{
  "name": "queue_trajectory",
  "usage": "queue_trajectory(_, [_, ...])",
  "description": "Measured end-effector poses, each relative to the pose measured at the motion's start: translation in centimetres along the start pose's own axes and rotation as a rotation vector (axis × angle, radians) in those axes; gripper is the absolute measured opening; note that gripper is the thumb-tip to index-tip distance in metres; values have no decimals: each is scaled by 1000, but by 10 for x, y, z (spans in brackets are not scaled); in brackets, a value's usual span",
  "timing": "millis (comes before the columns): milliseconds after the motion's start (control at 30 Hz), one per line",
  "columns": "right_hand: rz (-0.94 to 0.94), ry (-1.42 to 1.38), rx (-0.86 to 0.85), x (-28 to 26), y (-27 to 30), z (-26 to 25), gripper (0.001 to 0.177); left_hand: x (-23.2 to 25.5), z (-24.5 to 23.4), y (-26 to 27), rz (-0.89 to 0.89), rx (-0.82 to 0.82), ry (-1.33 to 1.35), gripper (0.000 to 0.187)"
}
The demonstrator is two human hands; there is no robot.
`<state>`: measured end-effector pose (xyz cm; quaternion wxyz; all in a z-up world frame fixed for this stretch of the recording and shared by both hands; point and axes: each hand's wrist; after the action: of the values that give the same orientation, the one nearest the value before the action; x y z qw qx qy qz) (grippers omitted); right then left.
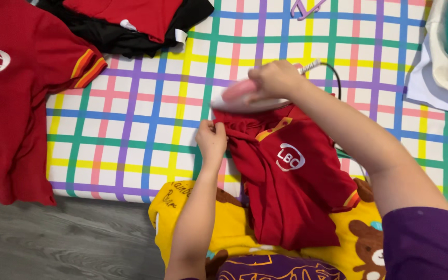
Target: The person irons a red polo shirt on a bed. They repeatedly unfold, smooth, and iron different sections of the shirt, including the collar, sleeves, and back, then refold it.
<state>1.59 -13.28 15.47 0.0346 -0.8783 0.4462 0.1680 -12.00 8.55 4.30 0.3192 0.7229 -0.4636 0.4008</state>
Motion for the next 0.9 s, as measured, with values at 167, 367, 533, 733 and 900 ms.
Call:
queue_trajectory(167, [188, -57, 159, -6, -8, -1, 69, 3, -4, -1, 46, -42, -115, 26])
queue_trajectory(367, [137, -89, 1, 11, 48, -22, 64, -2, 11, -17, 106, 89, -150, 32])
queue_trajectory(533, [43, -16, -40, -1, 53, -14, 66, 12, 8, -12, 57, 120, -96, 23])
queue_trajectory(733, [109, -53, -13, -18, 16, 4, 64, 41, 8, -7, 401, 347, 3, 16])
queue_trajectory(900, [250, -20, 53, 19, 31, 1, 72, 35, 28, 0, 623, 146, -22, 17])
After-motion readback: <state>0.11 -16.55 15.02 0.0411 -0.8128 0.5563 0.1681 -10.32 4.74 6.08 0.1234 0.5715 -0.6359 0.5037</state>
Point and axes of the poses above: each hand's wrist, its own y-axis away from the middle knuckle, its own z-axis out of the palm, x = y × z, and after that the axes turned 11 degrees about -y, right-handed
